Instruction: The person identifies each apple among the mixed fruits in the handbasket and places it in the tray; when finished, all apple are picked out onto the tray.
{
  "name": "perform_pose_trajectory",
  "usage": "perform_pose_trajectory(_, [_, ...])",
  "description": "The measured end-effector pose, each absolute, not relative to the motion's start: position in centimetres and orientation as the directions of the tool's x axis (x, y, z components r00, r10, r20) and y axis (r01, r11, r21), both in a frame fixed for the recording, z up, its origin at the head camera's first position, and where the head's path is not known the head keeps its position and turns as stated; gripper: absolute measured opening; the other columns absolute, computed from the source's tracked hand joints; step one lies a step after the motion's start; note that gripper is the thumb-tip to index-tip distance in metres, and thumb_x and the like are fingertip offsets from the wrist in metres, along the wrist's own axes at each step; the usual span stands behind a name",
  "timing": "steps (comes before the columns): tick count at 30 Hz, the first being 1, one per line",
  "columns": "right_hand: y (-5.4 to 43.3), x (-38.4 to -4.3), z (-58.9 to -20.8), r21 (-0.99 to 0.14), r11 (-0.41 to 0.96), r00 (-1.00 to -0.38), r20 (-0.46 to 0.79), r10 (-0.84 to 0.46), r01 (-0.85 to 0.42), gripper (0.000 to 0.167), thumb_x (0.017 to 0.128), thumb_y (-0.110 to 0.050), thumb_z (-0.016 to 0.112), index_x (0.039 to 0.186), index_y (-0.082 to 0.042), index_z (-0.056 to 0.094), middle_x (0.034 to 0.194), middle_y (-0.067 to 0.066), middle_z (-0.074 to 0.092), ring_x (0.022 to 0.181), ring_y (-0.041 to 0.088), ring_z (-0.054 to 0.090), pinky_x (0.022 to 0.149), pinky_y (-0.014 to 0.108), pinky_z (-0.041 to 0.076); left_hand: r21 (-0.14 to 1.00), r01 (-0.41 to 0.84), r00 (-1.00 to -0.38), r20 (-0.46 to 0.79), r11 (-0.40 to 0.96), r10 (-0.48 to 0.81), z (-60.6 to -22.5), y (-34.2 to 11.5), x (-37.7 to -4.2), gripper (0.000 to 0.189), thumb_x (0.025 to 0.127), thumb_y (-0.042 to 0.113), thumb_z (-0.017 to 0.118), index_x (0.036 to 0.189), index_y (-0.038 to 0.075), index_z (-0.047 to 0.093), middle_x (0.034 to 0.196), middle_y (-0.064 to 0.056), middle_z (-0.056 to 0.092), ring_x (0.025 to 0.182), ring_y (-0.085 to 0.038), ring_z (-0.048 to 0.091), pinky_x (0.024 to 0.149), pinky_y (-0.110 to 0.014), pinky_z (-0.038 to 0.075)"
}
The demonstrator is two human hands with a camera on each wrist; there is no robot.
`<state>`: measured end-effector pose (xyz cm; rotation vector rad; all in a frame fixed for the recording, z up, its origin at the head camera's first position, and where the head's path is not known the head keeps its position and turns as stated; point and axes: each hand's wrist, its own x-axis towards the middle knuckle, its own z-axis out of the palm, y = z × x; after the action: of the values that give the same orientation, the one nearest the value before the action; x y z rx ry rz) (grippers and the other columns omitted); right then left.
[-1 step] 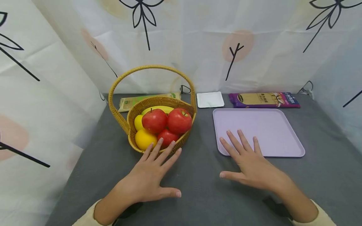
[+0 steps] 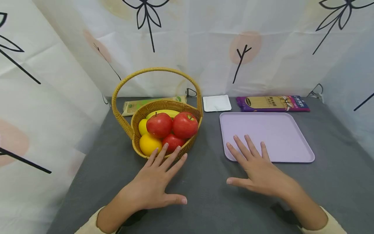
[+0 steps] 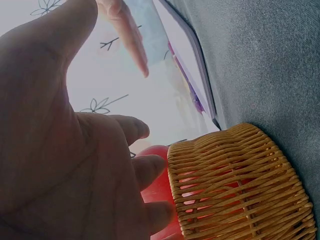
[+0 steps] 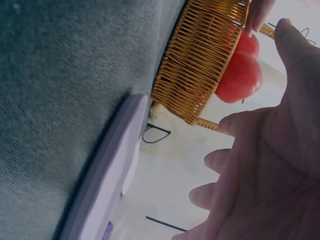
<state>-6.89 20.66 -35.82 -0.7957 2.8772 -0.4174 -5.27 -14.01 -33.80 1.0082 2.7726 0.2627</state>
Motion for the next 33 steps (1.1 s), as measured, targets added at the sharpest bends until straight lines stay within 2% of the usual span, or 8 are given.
perform_pose_trajectory(7, [20.4,-7.1,-36.1,-0.314,0.814,-0.848,-0.051,-0.528,-0.489,0.095,0.090,-0.071,0.053,0.162,-0.020,0.018,0.168,0.006,-0.001,0.151,0.039,-0.008,0.110,0.072,-0.009,0.216,0.620,-0.751,-0.115,0.755,0.650,-33.9,-14.2,-5.3,0.101,0.085,0.078,0.049,0.162,0.025,0.011,0.168,-0.005,-0.001,0.151,-0.037,-0.008,0.118,-0.061,0.005])
perform_pose_trajectory(14, [21.1,-6.9,-35.2,-0.337,0.806,-0.849,-0.034,-0.527,-0.487,0.094,0.091,-0.065,0.059,0.162,-0.019,0.018,0.168,0.009,0.001,0.150,0.041,-0.007,0.109,0.074,-0.003,0.225,0.621,-0.748,-0.117,0.751,0.653,-33.8,-14.3,-5.4,0.099,0.087,0.075,0.050,0.162,0.024,0.012,0.168,-0.006,0.000,0.151,-0.037,-0.009,0.118,-0.061,0.006])
perform_pose_trajectory(20, [21.4,-7.5,-34.4,-0.310,0.810,-0.850,-0.008,-0.526,-0.498,0.091,0.092,-0.063,0.058,0.162,-0.019,0.019,0.167,0.012,0.004,0.150,0.040,-0.005,0.111,0.073,0.004,0.247,0.645,-0.724,-0.105,0.723,0.681,-33.5,-14.4,-5.5,0.095,0.089,0.068,0.055,0.162,0.023,0.014,0.168,-0.006,0.001,0.151,-0.038,-0.007,0.118,-0.059,0.007])
perform_pose_trajectory(24, [21.3,-8.1,-34.0,-0.288,0.832,-0.868,0.000,-0.496,-0.475,0.086,0.095,-0.061,0.055,0.161,-0.017,0.022,0.167,0.013,0.009,0.150,0.043,0.003,0.112,0.071,0.010,0.243,0.690,-0.691,-0.059,0.681,0.721,-33.5,-14.6,-5.8,0.088,0.089,0.061,0.062,0.160,0.020,0.029,0.167,-0.007,0.009,0.151,-0.037,-0.004,0.118,-0.059,0.010])
perform_pose_trajectory(27, [21.0,-8.6,-33.5,-0.289,0.838,-0.879,0.027,-0.476,-0.463,0.083,0.096,-0.058,0.056,0.159,-0.013,0.027,0.165,0.017,0.017,0.148,0.047,0.013,0.111,0.070,0.017,0.242,0.728,-0.661,-0.002,0.642,0.750,-33.6,-14.7,-6.1,0.076,0.090,0.052,0.068,0.153,0.017,0.044,0.165,-0.008,0.020,0.151,-0.036,0.003,0.117,-0.060,0.016])
perform_pose_trajectory(30, [20.3,-9.2,-33.1,-0.321,0.835,-0.890,0.058,-0.453,-0.446,0.080,0.096,-0.057,0.058,0.157,-0.010,0.034,0.162,0.019,0.025,0.146,0.046,0.021,0.112,0.067,0.023,0.238,0.753,-0.646,0.082,0.614,0.759,-33.8,-15.0,-6.6,0.063,0.091,0.044,0.071,0.145,0.017,0.055,0.160,-0.009,0.034,0.150,-0.035,0.015,0.115,-0.059,0.024])
perform_pose_trajectory(33, [19.3,-9.9,-32.9,-0.366,0.833,-0.905,0.073,-0.418,-0.415,0.080,0.095,-0.059,0.058,0.154,-0.008,0.040,0.159,0.018,0.032,0.144,0.042,0.030,0.112,0.063,0.027,0.238,0.781,-0.623,0.239,0.577,0.745,-33.8,-15.5,-7.3,0.050,0.088,0.034,0.077,0.134,0.016,0.066,0.147,-0.009,0.052,0.142,-0.033,0.037,0.111,-0.054,0.036])
